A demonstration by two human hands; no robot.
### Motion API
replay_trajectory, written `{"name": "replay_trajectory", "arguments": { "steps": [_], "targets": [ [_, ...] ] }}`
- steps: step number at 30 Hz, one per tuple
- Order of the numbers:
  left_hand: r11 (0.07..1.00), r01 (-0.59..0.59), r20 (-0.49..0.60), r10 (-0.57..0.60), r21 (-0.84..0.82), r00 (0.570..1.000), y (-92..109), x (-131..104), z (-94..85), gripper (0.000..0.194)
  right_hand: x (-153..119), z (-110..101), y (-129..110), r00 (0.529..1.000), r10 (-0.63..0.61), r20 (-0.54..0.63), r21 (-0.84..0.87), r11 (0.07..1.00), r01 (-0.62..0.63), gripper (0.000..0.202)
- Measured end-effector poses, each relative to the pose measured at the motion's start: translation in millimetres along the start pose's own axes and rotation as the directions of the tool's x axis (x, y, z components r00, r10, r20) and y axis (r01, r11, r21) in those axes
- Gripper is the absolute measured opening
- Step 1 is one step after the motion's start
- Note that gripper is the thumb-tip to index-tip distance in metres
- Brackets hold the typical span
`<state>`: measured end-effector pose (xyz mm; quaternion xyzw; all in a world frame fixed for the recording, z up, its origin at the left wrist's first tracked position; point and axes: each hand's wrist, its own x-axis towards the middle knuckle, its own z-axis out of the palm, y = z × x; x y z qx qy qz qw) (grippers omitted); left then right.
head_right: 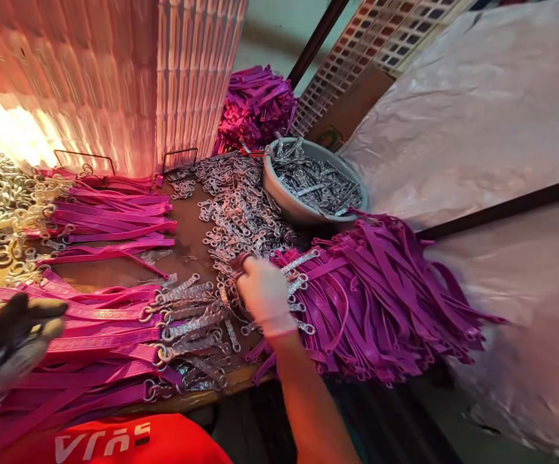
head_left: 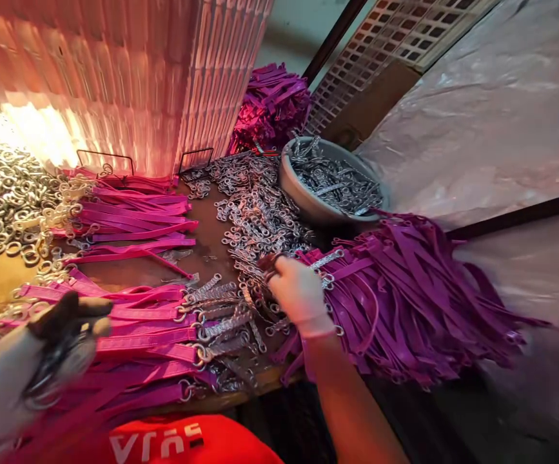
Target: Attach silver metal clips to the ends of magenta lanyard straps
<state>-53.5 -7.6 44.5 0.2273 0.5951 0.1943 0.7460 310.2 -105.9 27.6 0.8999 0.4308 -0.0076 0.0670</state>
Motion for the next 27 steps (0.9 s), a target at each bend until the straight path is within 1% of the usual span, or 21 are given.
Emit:
{"name": "replay_trajectory", "arguments": {
  "steps": [1, 2, 3, 4, 5, 6, 8, 10, 11, 13, 14, 15, 16, 17, 18, 19, 20, 21, 23, 25, 27],
  "targets": [
    [0.999, 0.052, 0.154, -0.048, -0.017, 0.987, -3, 7, 15.7, 0.039, 21, 4, 13, 0.996, 0.089, 0.003, -0.036, 0.995, -0.089, 0.032],
    [0.995, 0.1, 0.319, -0.088, -0.023, 0.944, -6, 14, 30.6, 0.048, 41, 9, 23, 0.993, 0.118, 0.013, -0.05, 0.992, -0.117, 0.034],
    [0.991, 0.126, 0.445, -0.094, -0.042, 0.891, -7, 21, 44.3, 0.052, 57, 14, 31, 0.989, 0.142, 0.036, -0.064, 0.988, -0.139, 0.032],
    [0.986, 0.163, 0.531, -0.119, -0.037, 0.839, -9, 26, 56.3, 0.053, 69, 18, 35, 0.988, 0.142, 0.062, -0.068, 0.988, -0.138, 0.031],
    [0.982, 0.188, 0.574, -0.139, -0.025, 0.807, -10, 31, 66.2, 0.05, 77, 23, 37, 0.987, 0.137, 0.089, -0.069, 0.989, -0.131, 0.03],
    [0.981, 0.196, 0.595, -0.151, -0.011, 0.789, -11, 35, 73.9, 0.045, 82, 27, 36, 0.985, 0.132, 0.115, -0.07, 0.99, -0.125, 0.029],
    [0.983, 0.173, 0.607, -0.171, 0.055, 0.776, -14, 39, 83.0, 0.032, 83, 31, 34, 0.982, 0.114, 0.151, -0.066, 0.992, -0.105, 0.029],
    [0.987, 0.085, 0.609, -0.151, 0.136, 0.779, -16, 39, 85.0, 0.022, 77, 32, 32, 0.983, 0.1, 0.156, -0.066, 0.994, -0.09, 0.031],
    [0.985, 0.031, 0.606, -0.128, 0.168, 0.785, -17, 38, 84.2, 0.018, 72, 31, 32, 0.986, 0.092, 0.135, -0.063, 0.994, -0.085, 0.033],
    [0.974, -0.079, 0.597, -0.064, 0.21, 0.8, -19, 36, 81.3, 0.017, 59, 26, 29, 0.996, 0.079, 0.047, -0.01, 0.997, -0.079, 0.037],
    [0.966, -0.128, 0.59, -0.031, 0.225, 0.806, -20, 35, 79.9, 0.021, 51, 23, 26, 0.998, 0.062, -0.009, 0.065, 0.996, -0.062, 0.038],
    [0.956, -0.166, 0.584, -0.008, 0.244, 0.812, -21, 34, 78.9, 0.027, 41, 20, 21, 0.998, 0.027, -0.065, 0.173, 0.985, -0.015, 0.038],
    [0.947, -0.188, 0.576, 0.003, 0.262, 0.817, -22, 33, 78.3, 0.032, 30, 17, 13, 0.992, -0.033, -0.121, 0.294, 0.953, 0.067, 0.037],
    [0.943, -0.195, 0.564, 0.009, 0.269, 0.826, -23, 33, 78.1, 0.035, 17, 14, 3, 0.979, -0.112, -0.172, 0.402, 0.899, 0.173, 0.036],
    [0.947, -0.189, 0.55, 0.015, 0.261, 0.835, -24, 32, 78.1, 0.036, 4, 11, -8, 0.952, -0.215, -0.218, 0.484, 0.823, 0.297, 0.036],
    [0.956, -0.175, 0.538, 0.021, 0.237, 0.843, -26, 31, 78.1, 0.035, -10, 8, -21, 0.912, -0.323, -0.253, 0.527, 0.745, 0.409, 0.037],
    [0.964, -0.161, 0.531, 0.025, 0.21, 0.847, -27, 30, 77.9, 0.033, -23, 6, -34, 0.869, -0.419, -0.261, 0.546, 0.679, 0.491, 0.039],
    [0.97, -0.159, 0.53, 0.037, 0.186, 0.847, -30, 29, 77.4, 0.034, -36, 4, -47, 0.831, -0.498, -0.25, 0.557, 0.628, 0.544, 0.041],
    [0.965, -0.209, 0.537, 0.094, 0.157, 0.838, -36, 25, 75.6, 0.041, -57, 0, -69, 0.78, -0.596, -0.193, 0.561, 0.585, 0.585, 0.042],
    [0.943, -0.306, 0.524, 0.195, 0.134, 0.829, -44, 21, 73.8, 0.052, -72, -4, -85, 0.759, -0.635, -0.144, 0.558, 0.582, 0.592, 0.037],
    [0.913, -0.398, 0.503, 0.305, 0.086, 0.809, -54, 17, 73.3, 0.056, -80, -6, -96, 0.749, -0.649, -0.135, 0.57, 0.567, 0.594, 0.031]
  ]
}}
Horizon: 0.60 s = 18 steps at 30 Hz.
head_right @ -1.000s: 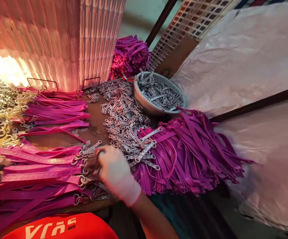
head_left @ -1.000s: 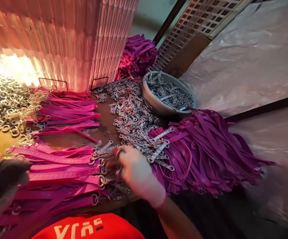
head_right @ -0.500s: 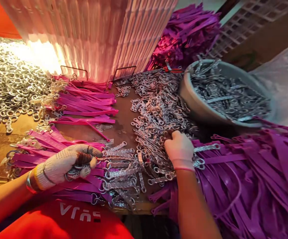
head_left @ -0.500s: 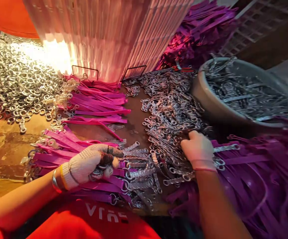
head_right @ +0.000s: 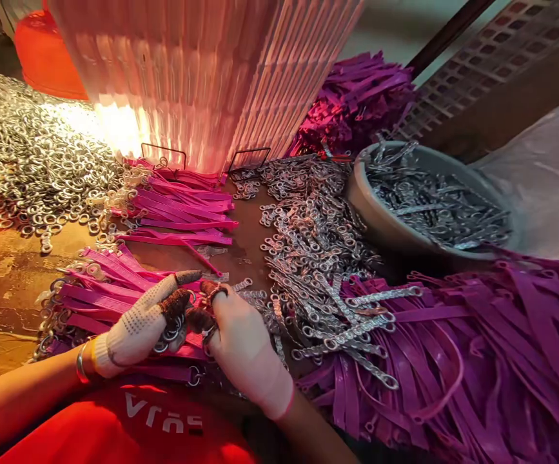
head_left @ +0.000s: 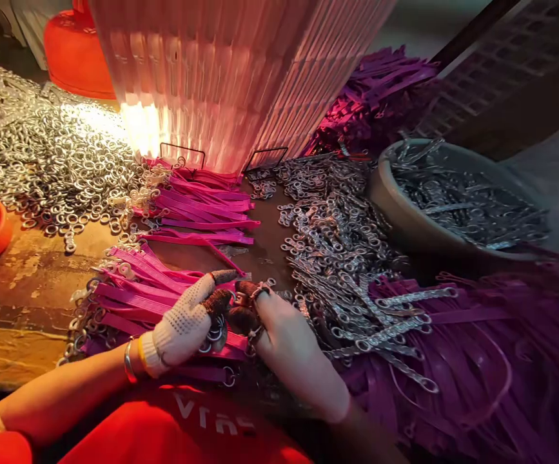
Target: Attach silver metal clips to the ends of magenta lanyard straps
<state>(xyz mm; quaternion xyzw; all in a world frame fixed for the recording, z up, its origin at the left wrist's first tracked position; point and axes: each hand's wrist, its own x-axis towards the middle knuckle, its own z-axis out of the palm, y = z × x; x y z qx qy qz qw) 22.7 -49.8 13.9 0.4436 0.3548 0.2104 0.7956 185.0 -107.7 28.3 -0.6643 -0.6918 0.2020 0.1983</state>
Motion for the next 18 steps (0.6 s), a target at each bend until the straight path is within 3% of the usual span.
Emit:
{"name": "replay_trajectory", "arguments": {
  "steps": [3, 5, 7, 9, 11, 13, 15, 18],
  "targets": [
    [0.993, -0.114, -0.037, 0.113, -0.008, 0.993, -8, -4, 4.4, 0.048, 0, 5, -8, 0.999, -0.038, -0.005, 0.045, 0.998, 0.038, 0.033],
    [0.988, -0.141, -0.053, 0.144, 0.059, 0.988, -10, -4, 3.2, 0.04, -1, 5, -9, 0.998, -0.05, -0.025, -0.015, 0.999, 0.049, 0.033],
    [0.953, -0.179, -0.047, 0.196, 0.245, 0.98, -7, -4, -2.3, 0.029, -3, 3, -7, 0.998, -0.056, -0.037, -0.146, 0.988, 0.05, 0.027],
    [0.848, -0.257, 0.02, 0.28, 0.463, 0.96, 0, -4, -9.6, 0.018, -6, -3, -6, 0.996, -0.083, -0.022, -0.239, 0.968, 0.076, 0.021],
    [0.763, -0.314, 0.103, 0.312, 0.565, 0.944, 7, -6, -14.8, 0.015, -8, -9, -7, 0.992, -0.127, 0.003, -0.248, 0.961, 0.124, 0.019],
    [0.831, -0.246, 0.117, 0.216, 0.499, 0.969, 12, -8, -14.6, 0.019, -11, -10, -9, 0.986, -0.167, -0.022, -0.245, 0.957, 0.156, 0.019],
    [0.942, -0.103, 0.092, 0.077, 0.32, 0.993, 17, -9, -9.0, 0.028, -12, -4, -12, 0.977, -0.171, -0.127, -0.254, 0.958, 0.134, 0.017],
    [0.999, -0.001, 0.088, -0.002, 0.039, 0.996, 25, -3, 4.2, 0.032, -13, 6, -12, 0.965, -0.033, -0.259, -0.041, 0.999, 0.024, 0.018]
  ]
}}
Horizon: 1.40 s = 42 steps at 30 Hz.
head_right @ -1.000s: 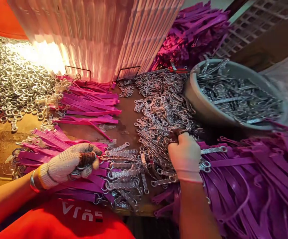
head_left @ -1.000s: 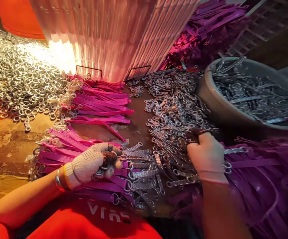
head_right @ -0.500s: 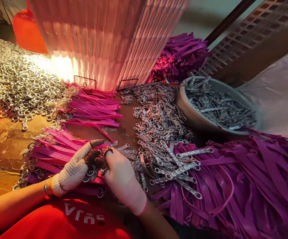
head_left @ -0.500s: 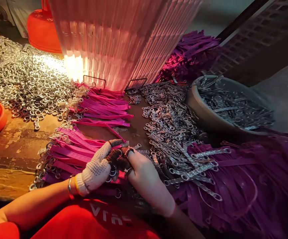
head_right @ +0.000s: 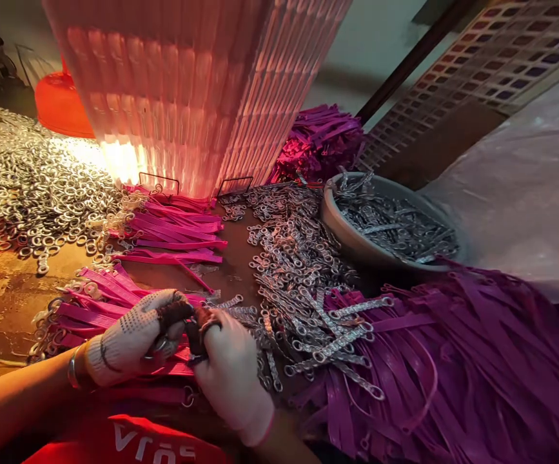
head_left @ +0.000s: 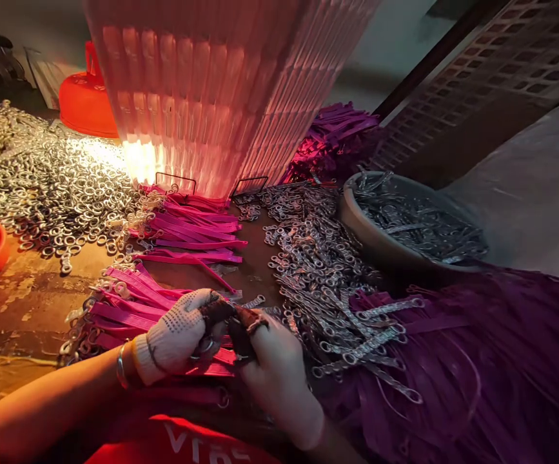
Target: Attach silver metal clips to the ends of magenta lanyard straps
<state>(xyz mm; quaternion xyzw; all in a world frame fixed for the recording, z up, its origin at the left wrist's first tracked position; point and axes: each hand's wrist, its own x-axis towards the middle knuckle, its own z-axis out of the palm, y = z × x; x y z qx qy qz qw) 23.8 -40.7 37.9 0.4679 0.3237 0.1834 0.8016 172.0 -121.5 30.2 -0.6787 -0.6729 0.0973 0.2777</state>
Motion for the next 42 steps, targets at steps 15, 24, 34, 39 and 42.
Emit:
{"name": "replay_trajectory", "arguments": {
  "steps": [15, 24, 34, 39, 42],
  "targets": [
    [0.472, -0.082, 0.061, 0.058, 0.878, 0.996, -1, 165, -23.7, 0.028, 5, -12, 64, 0.962, 0.259, -0.081, 0.237, 0.943, -0.234, 0.032],
    [0.891, 0.256, 0.013, -0.281, 0.375, 0.959, 35, 67, -26.8, 0.019, 11, -9, 42, 1.0, 0.025, -0.015, -0.015, 1.0, -0.025, 0.042],
    [0.871, 0.243, -0.028, -0.281, -0.428, 0.959, -5, 15, -30.9, 0.018, 20, 2, 7, 0.993, -0.073, 0.087, -0.141, 0.986, 0.085, 0.022],
    [0.993, -0.01, -0.085, 0.0, -0.118, 0.996, -15, 5, -28.0, 0.036, 24, 2, -7, 0.987, -0.077, 0.143, -0.353, 0.927, 0.123, 0.018],
    [0.997, -0.057, -0.113, 0.063, 0.052, 0.992, -11, -4, -26.3, 0.038, 24, 3, -17, 0.979, -0.041, 0.201, -0.489, 0.861, 0.137, 0.02]
  ]
}}
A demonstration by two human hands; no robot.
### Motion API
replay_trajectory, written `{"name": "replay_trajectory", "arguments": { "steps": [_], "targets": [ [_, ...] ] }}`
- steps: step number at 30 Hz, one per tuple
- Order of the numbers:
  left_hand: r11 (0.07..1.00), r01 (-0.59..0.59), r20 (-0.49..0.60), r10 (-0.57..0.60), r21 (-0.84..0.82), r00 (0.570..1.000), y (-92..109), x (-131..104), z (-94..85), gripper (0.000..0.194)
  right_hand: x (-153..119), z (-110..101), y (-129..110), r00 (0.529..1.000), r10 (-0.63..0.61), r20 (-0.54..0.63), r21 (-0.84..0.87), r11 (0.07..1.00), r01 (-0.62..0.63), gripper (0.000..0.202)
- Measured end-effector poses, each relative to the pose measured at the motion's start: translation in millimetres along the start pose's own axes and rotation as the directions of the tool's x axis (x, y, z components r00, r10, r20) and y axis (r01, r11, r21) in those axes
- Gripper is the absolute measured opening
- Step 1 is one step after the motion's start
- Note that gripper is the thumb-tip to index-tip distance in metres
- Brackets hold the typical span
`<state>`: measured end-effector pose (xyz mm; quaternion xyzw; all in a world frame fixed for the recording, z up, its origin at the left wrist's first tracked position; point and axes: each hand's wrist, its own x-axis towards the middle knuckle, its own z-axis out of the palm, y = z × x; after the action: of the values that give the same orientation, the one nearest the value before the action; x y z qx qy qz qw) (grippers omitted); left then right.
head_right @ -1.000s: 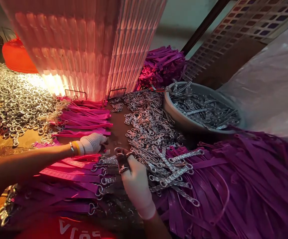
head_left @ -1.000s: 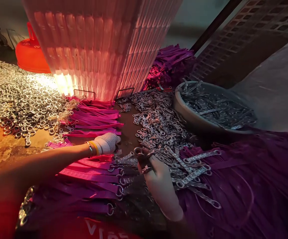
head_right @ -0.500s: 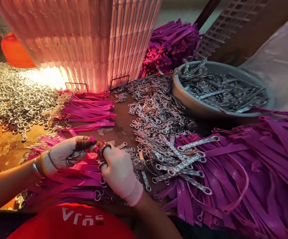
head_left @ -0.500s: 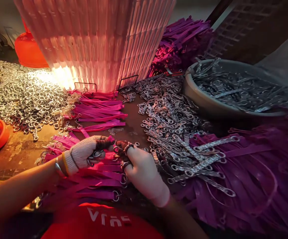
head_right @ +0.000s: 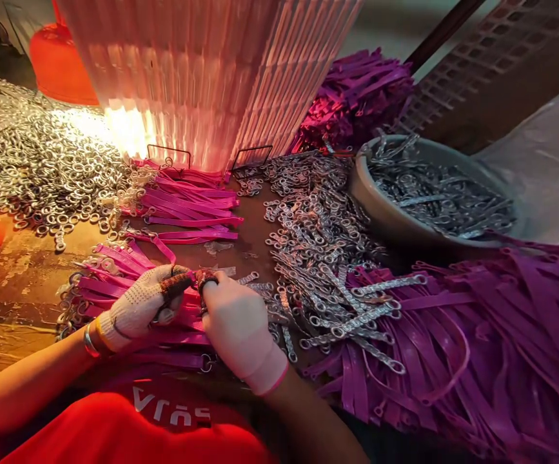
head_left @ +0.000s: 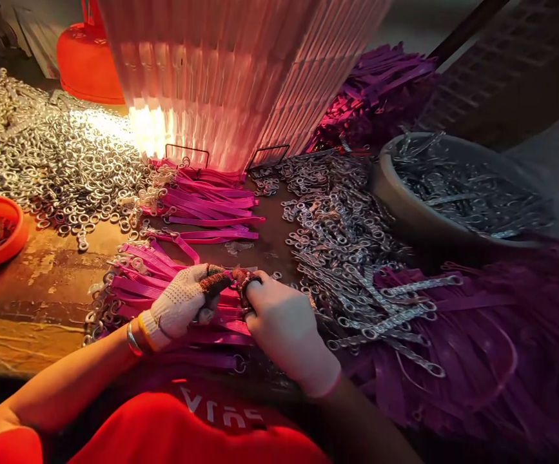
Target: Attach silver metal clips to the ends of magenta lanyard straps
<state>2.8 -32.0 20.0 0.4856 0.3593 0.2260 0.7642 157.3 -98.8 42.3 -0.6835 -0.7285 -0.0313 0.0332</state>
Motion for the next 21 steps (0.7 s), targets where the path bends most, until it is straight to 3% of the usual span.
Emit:
{"name": "replay_trajectory", "arguments": {
  "steps": [4, 8, 11, 14, 18, 21],
  "targets": [
    [0.94, -0.102, 0.026, 0.099, 0.327, 0.995, 1, -4, -5.9, 0.034, 0, -2, -7, 0.993, -0.057, 0.099, -0.123, 0.99, 0.069, 0.022],
    [0.723, -0.304, 0.158, 0.264, 0.621, 0.951, -8, 2, -16.6, 0.022, -1, 5, -4, 0.997, -0.07, 0.031, -0.092, 0.993, 0.072, 0.018],
    [0.77, -0.282, 0.213, 0.193, 0.572, 0.958, -11, 1, -23.3, 0.019, -4, 8, -2, 0.998, -0.06, -0.034, -0.014, 0.998, 0.06, 0.024],
    [0.857, -0.169, 0.156, 0.105, 0.486, 0.982, -7, -5, -24.9, 0.027, -7, 4, -1, 0.995, -0.096, -0.011, 0.057, 0.994, 0.096, 0.038],
    [0.815, -0.251, 0.102, 0.233, 0.522, 0.967, -9, -12, -18.9, 0.027, -5, 1, -4, 0.989, -0.045, 0.142, 0.008, 0.999, 0.044, 0.024],
    [0.76, -0.278, 0.104, 0.27, 0.587, 0.957, -15, -14, -14.1, 0.024, -6, 6, -6, 0.987, -0.071, 0.146, -0.02, 0.997, 0.074, 0.02]
  ]
}}
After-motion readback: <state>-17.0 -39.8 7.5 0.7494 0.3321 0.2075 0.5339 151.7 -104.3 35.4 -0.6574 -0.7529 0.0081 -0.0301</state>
